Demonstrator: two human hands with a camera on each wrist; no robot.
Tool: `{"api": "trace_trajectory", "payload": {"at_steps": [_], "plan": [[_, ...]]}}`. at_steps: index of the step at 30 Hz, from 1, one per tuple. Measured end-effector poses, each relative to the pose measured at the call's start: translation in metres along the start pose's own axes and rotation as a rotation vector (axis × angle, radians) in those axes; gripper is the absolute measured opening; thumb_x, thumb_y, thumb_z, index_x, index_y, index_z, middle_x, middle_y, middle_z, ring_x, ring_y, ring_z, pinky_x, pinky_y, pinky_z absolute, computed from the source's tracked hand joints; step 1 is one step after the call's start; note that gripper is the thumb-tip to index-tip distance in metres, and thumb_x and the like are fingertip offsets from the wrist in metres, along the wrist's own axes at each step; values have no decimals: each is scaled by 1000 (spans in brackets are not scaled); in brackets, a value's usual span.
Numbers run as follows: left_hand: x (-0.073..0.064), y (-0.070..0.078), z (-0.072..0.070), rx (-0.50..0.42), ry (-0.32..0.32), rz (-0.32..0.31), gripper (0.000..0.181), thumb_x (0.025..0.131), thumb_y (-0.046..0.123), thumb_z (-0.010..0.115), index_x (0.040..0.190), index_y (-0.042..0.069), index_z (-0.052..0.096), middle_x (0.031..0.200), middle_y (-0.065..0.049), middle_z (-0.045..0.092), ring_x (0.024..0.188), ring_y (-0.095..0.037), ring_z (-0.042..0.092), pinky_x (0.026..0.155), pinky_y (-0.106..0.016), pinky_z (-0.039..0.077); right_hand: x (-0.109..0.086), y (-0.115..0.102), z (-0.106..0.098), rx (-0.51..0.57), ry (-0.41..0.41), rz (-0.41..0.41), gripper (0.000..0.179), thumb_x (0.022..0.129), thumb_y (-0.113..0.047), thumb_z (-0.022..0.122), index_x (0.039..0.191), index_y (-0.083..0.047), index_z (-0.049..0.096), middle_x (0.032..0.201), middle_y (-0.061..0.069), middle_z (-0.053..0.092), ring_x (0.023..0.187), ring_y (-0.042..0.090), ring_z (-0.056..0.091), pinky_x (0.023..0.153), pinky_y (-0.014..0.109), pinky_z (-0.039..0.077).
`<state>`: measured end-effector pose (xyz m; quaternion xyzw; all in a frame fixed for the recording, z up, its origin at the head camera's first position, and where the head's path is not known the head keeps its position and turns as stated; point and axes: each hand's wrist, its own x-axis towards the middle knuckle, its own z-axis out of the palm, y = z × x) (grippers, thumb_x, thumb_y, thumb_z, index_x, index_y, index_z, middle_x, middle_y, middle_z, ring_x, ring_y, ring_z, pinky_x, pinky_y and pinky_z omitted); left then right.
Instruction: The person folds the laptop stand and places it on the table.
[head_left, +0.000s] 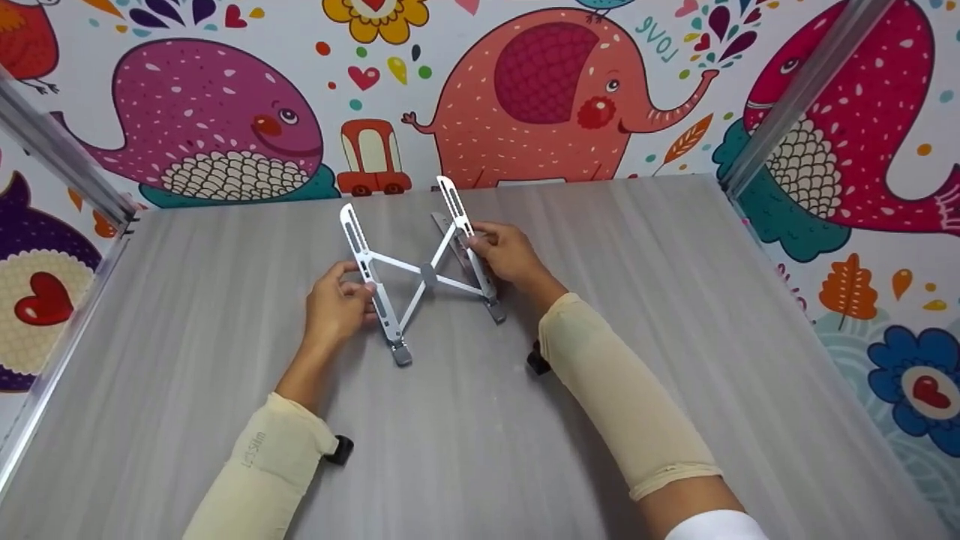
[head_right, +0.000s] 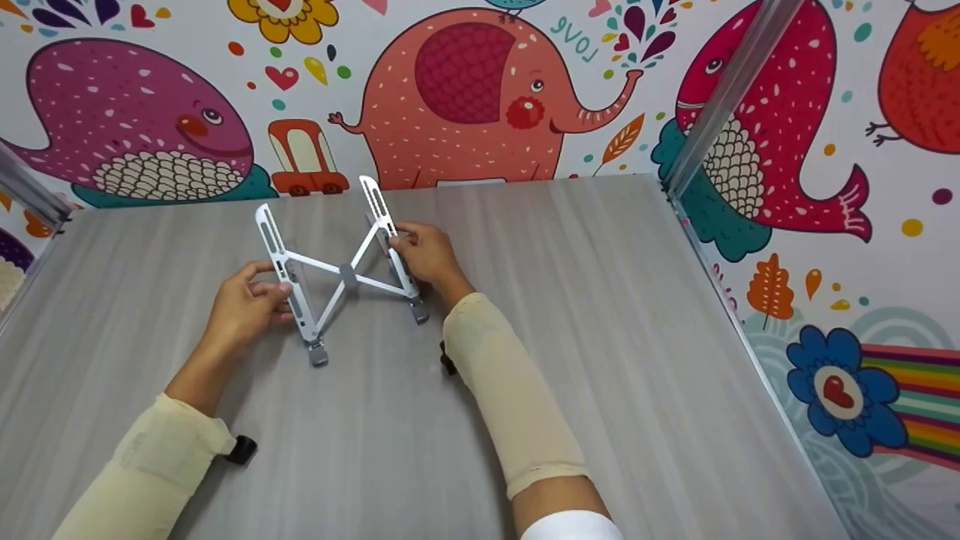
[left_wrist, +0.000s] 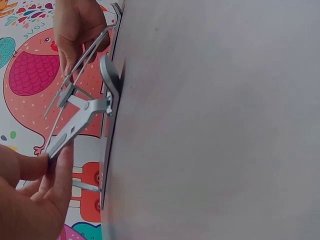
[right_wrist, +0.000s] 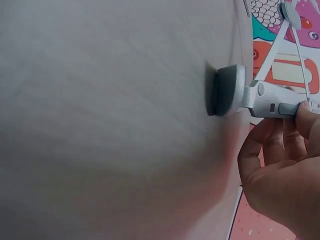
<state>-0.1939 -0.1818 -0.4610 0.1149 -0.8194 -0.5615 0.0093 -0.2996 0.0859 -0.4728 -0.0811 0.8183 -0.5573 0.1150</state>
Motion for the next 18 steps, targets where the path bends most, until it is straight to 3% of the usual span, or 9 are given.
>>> {"api": "trace_trajectory", "payload": {"at_steps": [6, 18], "plan": [[3, 4, 3, 5, -10, -1, 40, 98, 3, 62, 138, 4, 57, 92, -14, 76, 69, -15, 70, 66, -33, 63, -9, 1, -5, -95, 61, -44, 36, 101, -21, 65, 137, -21, 67, 93, 5, 71, 78, 18, 60, 61, 26, 46], [5, 13, 12, 77, -44, 8, 44, 99, 4, 61, 142, 9, 58, 101, -17, 75, 81, -27, 70, 69, -34, 63, -38, -2, -17, -162, 116, -8, 31, 101, -22, 65, 131, -15, 69, 100, 6, 74, 83, 19, 64, 67, 28, 51]]}}
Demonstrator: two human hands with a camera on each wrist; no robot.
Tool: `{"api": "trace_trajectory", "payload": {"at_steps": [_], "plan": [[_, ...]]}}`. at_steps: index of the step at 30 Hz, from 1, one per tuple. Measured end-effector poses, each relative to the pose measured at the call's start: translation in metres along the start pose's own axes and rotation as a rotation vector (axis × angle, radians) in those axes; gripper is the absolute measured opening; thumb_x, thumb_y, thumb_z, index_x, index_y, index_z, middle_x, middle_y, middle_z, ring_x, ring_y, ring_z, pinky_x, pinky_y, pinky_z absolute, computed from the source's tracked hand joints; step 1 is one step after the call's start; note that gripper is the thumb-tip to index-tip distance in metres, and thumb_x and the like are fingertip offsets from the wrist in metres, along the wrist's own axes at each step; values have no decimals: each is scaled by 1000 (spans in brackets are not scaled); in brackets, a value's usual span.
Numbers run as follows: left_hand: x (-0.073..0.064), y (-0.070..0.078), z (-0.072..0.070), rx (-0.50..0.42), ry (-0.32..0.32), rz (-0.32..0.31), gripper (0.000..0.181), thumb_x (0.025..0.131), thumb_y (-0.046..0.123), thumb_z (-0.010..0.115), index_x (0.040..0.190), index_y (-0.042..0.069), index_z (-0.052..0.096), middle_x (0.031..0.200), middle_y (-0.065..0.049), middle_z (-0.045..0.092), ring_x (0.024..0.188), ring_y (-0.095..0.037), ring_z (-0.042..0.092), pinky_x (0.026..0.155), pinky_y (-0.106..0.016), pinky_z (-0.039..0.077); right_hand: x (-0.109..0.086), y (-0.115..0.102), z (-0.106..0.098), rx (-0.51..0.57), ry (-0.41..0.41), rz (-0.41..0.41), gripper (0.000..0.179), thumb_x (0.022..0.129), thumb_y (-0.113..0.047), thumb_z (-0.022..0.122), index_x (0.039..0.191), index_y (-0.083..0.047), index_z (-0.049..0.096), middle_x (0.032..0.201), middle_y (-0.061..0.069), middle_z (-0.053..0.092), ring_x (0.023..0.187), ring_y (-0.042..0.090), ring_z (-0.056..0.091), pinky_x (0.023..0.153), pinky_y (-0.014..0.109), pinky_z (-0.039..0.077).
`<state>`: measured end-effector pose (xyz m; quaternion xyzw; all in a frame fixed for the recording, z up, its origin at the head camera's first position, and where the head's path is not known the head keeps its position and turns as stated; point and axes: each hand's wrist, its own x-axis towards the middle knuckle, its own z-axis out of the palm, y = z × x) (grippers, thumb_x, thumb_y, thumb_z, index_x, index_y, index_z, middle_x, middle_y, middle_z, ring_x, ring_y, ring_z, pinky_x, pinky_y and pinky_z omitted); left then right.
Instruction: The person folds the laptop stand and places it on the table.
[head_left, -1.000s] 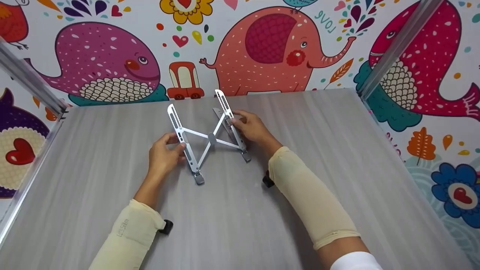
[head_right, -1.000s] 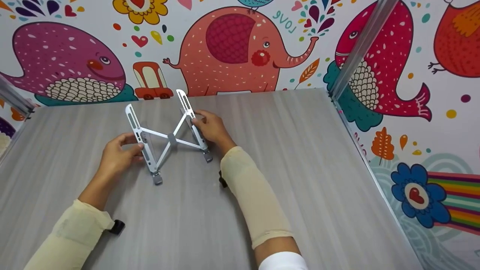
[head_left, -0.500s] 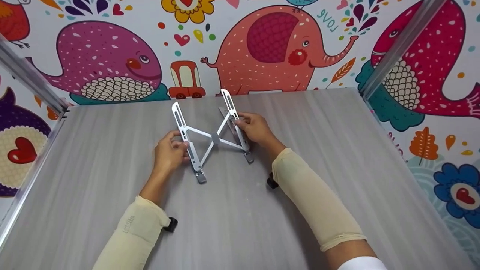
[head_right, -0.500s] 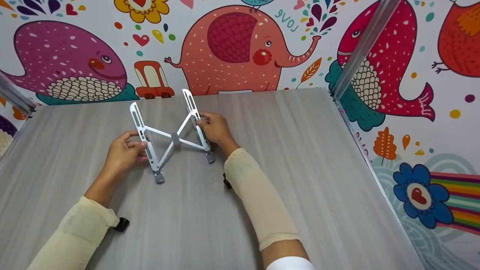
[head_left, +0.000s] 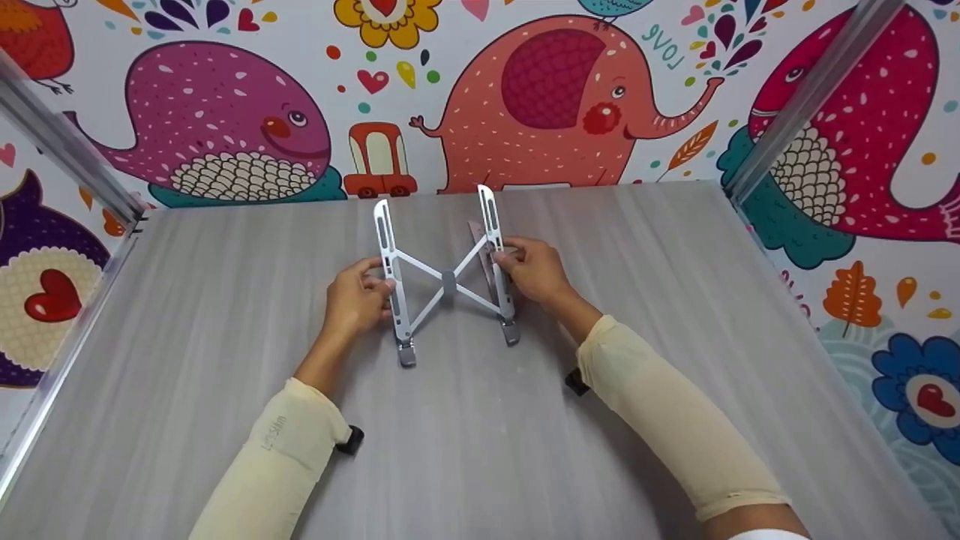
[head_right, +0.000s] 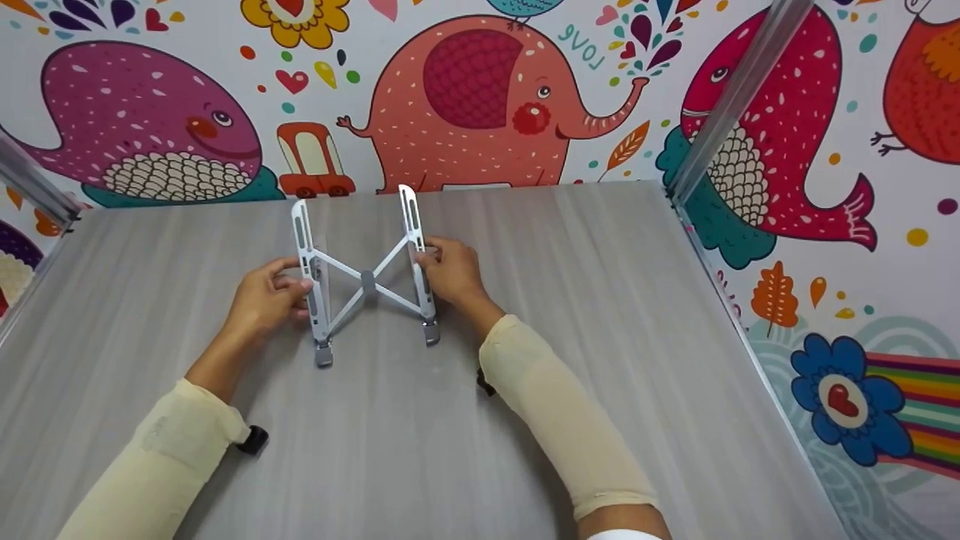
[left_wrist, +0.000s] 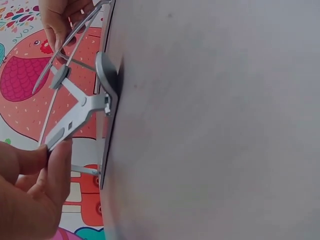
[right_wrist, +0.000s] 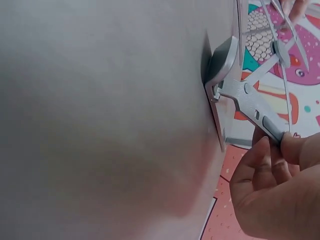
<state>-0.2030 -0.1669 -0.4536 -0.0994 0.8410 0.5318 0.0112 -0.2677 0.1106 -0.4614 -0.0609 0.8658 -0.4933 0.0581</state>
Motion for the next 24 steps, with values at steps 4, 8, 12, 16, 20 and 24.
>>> {"api": "trace_trajectory", "payload": {"at_steps": [4, 8, 12, 16, 20, 24], "plan": [[2, 5, 6, 27, -27, 7, 44, 99, 4, 62, 143, 8, 57, 106, -19, 74, 82, -26, 69, 63, -27, 60, -10, 3, -8, -25, 17, 15, 30, 101, -21, 66, 130, -14, 69, 96, 7, 75, 80, 21, 66, 63, 28, 51], [2, 9, 12, 46, -53, 23, 42, 99, 5, 62, 141, 8, 59, 108, -19, 74, 81, -25, 70, 63, -26, 59, -20, 7, -17, -23, 22, 20, 29, 100, -19, 67, 128, -12, 70, 94, 9, 76, 81, 26, 70, 64, 28, 54], [-1, 13, 21, 57, -66, 50, 41, 99, 4, 62, 139, 8, 60, 104, -18, 73, 79, -25, 70, 63, -28, 59, -28, 12, -27, -24, 22, 19, 29, 100, -19, 67, 128, -11, 70, 96, 9, 76, 83, 28, 71, 65, 29, 56], [-4, 16, 31, 47, -64, 66, 40, 98, 4, 63, 138, 8, 62, 100, -17, 74, 76, -23, 69, 61, -27, 58, -35, 18, -37, -31, 38, 14, 27, 99, -20, 68, 126, -12, 71, 92, 9, 76, 78, 26, 68, 62, 28, 52], [-7, 17, 40, 45, -57, 76, 40, 97, 4, 65, 137, 8, 62, 98, -15, 74, 74, -20, 68, 61, -29, 60, -40, 23, -43, -35, 52, -5, 27, 99, -19, 68, 125, -11, 71, 90, 9, 76, 73, 18, 64, 60, 26, 50], [-11, 19, 47, 44, -62, 82, 39, 97, 4, 65, 136, 8, 62, 96, -15, 74, 73, -20, 68, 61, -31, 60, -43, 27, -48, -30, 66, -16, 29, 98, -18, 69, 125, -8, 71, 93, 11, 77, 75, 18, 66, 61, 25, 51]]}}
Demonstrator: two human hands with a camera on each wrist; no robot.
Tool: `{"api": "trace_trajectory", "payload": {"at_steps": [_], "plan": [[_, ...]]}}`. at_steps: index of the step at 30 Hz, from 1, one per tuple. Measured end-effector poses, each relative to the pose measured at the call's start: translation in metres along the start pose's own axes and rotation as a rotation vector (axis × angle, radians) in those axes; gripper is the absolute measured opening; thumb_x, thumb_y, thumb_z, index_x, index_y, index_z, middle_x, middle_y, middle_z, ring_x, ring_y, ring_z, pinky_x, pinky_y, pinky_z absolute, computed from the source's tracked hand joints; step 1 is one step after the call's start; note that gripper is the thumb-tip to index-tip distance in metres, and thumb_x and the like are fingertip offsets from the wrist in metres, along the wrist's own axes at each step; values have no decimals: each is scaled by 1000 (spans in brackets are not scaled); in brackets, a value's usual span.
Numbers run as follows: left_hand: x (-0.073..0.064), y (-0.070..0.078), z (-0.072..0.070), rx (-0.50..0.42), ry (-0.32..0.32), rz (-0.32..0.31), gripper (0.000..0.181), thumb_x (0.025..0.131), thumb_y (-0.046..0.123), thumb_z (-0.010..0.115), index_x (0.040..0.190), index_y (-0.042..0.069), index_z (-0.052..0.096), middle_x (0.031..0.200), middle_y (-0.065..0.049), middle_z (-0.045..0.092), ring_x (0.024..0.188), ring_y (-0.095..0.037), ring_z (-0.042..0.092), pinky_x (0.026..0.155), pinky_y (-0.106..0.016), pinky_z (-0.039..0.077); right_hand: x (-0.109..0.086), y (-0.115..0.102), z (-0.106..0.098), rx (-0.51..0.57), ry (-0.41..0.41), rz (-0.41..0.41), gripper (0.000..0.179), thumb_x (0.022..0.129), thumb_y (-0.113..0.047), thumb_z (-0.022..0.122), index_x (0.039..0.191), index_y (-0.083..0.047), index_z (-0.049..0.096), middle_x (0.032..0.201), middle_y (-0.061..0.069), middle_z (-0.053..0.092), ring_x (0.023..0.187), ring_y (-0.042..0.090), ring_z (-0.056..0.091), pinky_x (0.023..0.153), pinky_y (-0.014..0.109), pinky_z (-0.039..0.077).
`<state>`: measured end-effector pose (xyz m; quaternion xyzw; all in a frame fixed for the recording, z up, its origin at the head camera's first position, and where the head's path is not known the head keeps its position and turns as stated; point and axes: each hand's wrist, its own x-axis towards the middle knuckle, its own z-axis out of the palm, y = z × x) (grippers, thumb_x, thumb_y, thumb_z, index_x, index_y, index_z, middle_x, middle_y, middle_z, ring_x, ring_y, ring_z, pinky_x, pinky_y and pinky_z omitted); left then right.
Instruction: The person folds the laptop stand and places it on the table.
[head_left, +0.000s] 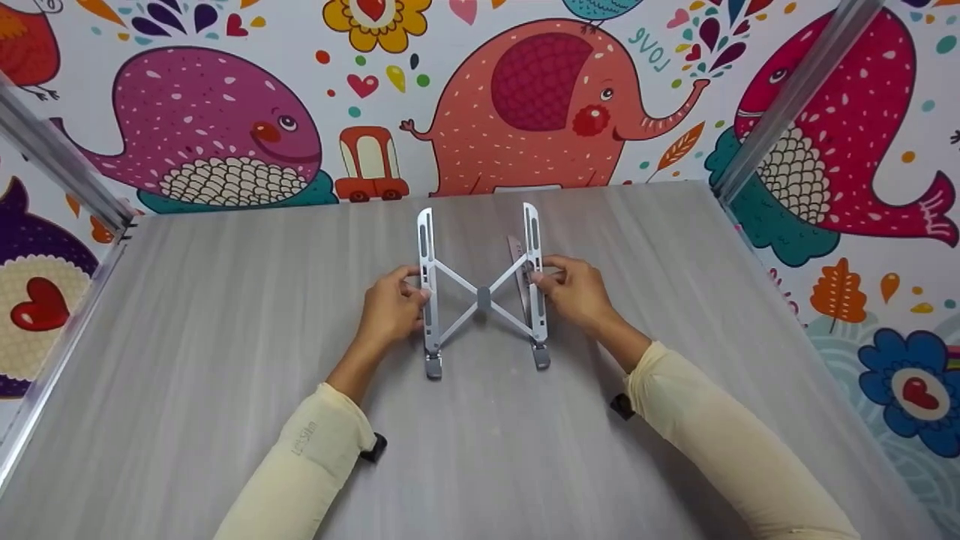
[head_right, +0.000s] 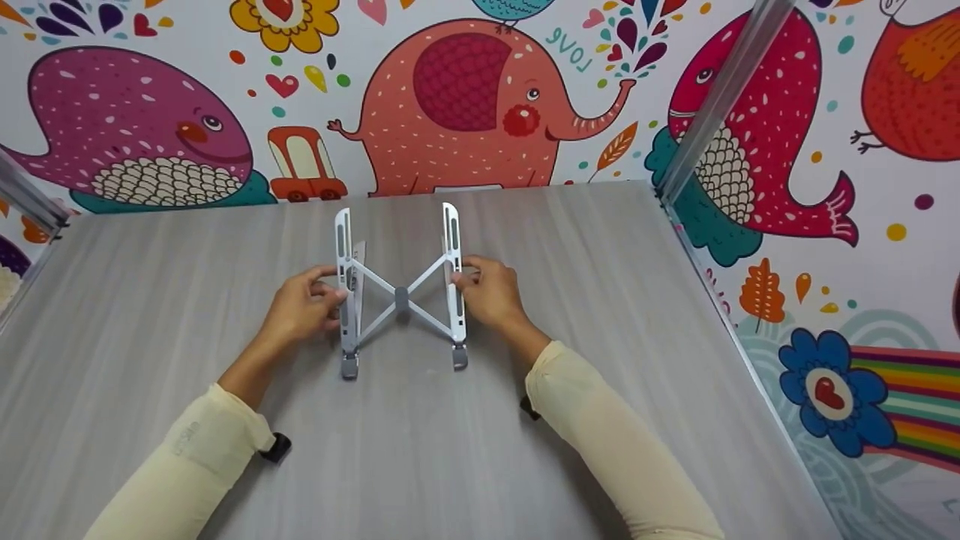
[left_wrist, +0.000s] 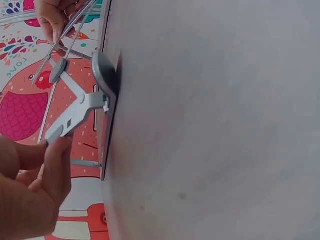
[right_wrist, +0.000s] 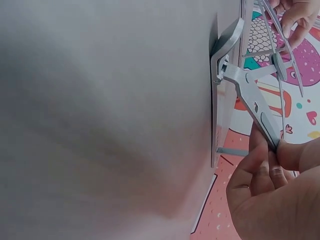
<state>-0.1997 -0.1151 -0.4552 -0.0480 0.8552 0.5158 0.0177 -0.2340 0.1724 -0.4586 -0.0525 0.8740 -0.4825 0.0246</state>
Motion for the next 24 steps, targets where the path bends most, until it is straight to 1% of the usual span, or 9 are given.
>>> {"api": "trace_trajectory", "payload": {"at_steps": [7, 9, 11, 13, 15, 17, 19, 21, 24], "plan": [[-2, 1, 3, -3, -17, 10, 37, 97, 4, 65, 134, 7, 62, 95, -15, 74, 72, -23, 68, 57, -27, 57, -2, 4, -1, 29, 9, -9, 29, 98, -16, 69, 125, -5, 71, 93, 14, 77, 78, 23, 67, 60, 23, 50], [-2, 1, 2, -7, -30, 2, 37, 98, 5, 64, 135, 8, 61, 95, -15, 74, 71, -23, 68, 57, -29, 58, -2, 5, -1, 42, 7, -7, 29, 98, -16, 69, 125, -4, 70, 91, 12, 77, 77, 24, 67, 58, 22, 49], [-1, 1, 2, -10, -42, -6, 37, 98, 6, 64, 135, 9, 60, 95, -14, 73, 69, -22, 66, 58, -30, 59, -2, 6, -1, 70, -6, 0, 29, 98, -16, 69, 125, -4, 70, 86, 11, 75, 70, 21, 63, 54, 22, 46], [-1, 0, 3, -20, -53, -19, 37, 99, 6, 63, 136, 10, 59, 94, -13, 72, 68, -19, 63, 58, -32, 60, -2, 8, -3, 107, -31, 10, 30, 99, -16, 68, 126, -4, 68, 83, 9, 72, 64, 19, 59, 52, 23, 45], [-1, 0, 3, -33, -70, -31, 38, 100, 8, 62, 138, 12, 57, 93, -12, 70, 67, -18, 62, 58, -32, 60, -2, 10, -5, 135, -70, 18, 33, 99, -15, 67, 130, -5, 66, 84, 9, 71, 64, 16, 59, 54, 25, 50], [-1, -1, 4, -43, -93, -44, 39, 102, 9, 60, 140, 14, 54, 92, -11, 69, 68, -18, 61, 56, -32, 59, -2, 11, -8, 150, -120, 23, 37, 99, -12, 66, 136, -6, 62, 90, 11, 72, 70, 16, 64, 61, 31, 58], [-2, -2, 4, -44, -125, -53, 40, 103, 10, 57, 142, 16, 50, 92, -11, 69, 70, -21, 62, 55, -33, 59, -3, 14, -11, 150, -170, 29, 44, 99, -8, 66, 141, -8, 57, 97, 13, 73, 79, 18, 68, 70, 37, 63], [-3, -2, 3, -35, -152, -59, 42, 104, 10, 56, 144, 18, 46, 92, -11, 68, 72, -23, 63, 55, -34, 60, -4, 15, -13, 151, -215, 33, 51, 98, -4, 66, 146, -10, 52, 100, 14, 72, 85, 20, 70, 74, 40, 63], [-4, -2, 3, -25, -183, -58, 46, 104, 9, 56, 146, 19, 42, 91, -11, 66, 75, -24, 63, 56, -34, 60, -5, 18, -14, 158, -253, 26, 57, 97, -1, 66, 149, -12, 48, 99, 14, 70, 84, 20, 71, 75, 39, 63]]}}
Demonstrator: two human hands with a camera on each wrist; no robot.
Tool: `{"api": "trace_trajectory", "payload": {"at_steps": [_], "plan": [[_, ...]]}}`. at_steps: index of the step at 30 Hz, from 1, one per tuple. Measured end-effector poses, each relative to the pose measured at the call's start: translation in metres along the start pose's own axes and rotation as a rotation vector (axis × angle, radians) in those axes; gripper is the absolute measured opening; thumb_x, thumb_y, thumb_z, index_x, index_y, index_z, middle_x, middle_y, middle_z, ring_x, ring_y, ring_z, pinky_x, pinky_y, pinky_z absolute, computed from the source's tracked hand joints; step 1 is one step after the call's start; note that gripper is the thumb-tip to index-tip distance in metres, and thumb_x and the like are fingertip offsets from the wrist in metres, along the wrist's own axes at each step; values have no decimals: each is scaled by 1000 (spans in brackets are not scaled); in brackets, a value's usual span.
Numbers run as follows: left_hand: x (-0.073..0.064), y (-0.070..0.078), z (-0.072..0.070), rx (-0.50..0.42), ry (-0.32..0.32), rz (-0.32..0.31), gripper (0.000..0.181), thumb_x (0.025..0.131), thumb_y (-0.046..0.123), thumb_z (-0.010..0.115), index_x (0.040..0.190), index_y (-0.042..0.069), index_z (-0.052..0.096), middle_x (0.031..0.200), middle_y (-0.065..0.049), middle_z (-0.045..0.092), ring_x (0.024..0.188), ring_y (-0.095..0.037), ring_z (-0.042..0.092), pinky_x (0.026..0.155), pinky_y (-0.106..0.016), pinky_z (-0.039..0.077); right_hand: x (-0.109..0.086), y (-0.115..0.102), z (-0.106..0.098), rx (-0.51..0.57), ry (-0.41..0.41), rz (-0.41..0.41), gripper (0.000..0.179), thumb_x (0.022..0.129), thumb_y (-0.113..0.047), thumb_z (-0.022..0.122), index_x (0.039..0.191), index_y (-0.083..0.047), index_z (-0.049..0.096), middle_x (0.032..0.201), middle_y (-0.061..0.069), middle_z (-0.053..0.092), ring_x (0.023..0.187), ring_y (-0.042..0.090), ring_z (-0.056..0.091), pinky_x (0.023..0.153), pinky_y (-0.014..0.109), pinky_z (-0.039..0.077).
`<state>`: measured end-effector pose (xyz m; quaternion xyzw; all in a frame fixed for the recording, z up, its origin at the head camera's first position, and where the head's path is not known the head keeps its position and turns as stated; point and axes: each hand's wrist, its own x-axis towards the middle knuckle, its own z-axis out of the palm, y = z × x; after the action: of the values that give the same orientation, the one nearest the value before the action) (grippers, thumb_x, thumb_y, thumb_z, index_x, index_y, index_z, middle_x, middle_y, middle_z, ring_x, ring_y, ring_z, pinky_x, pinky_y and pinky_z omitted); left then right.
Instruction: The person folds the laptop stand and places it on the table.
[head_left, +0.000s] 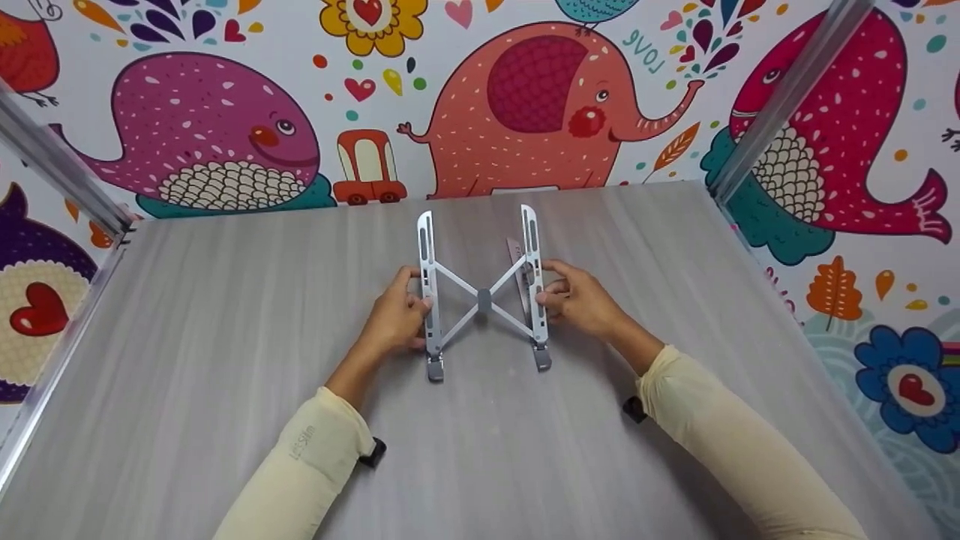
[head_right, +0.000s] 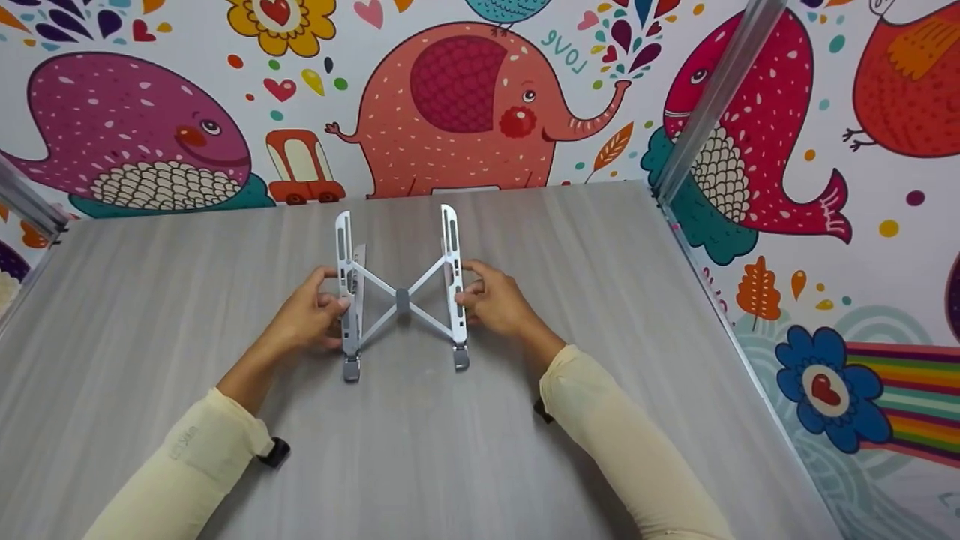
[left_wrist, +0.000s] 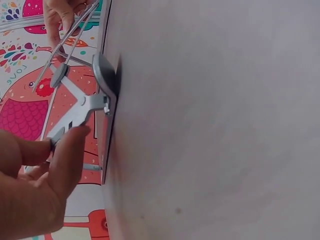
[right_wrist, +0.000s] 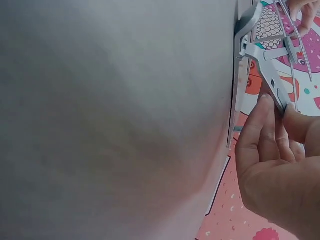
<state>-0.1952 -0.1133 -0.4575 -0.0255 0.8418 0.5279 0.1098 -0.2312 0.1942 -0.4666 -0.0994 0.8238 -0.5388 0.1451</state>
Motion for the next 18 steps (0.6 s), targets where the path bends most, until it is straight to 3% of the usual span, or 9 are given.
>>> {"api": "trace_trajectory", "payload": {"at_steps": [9, 18], "plan": [[-1, -2, 0, -76, -34, -25, 51, 103, 6, 57, 147, 24, 40, 93, -11, 67, 75, -22, 62, 55, -30, 57, 1, 2, 3, 37, 6, -40, 57, 96, 2, 64, 150, -8, 46, 90, 13, 68, 68, 16, 67, 64, 35, 61], [-2, 0, 3, -84, -13, -37, 49, 103, 6, 57, 145, 27, 43, 97, -12, 66, 73, -21, 61, 55, -33, 57, 2, 1, 8, 35, 8, -21, 54, 97, 0, 64, 148, -11, 48, 90, 13, 68, 69, 18, 68, 65, 35, 61]]}}
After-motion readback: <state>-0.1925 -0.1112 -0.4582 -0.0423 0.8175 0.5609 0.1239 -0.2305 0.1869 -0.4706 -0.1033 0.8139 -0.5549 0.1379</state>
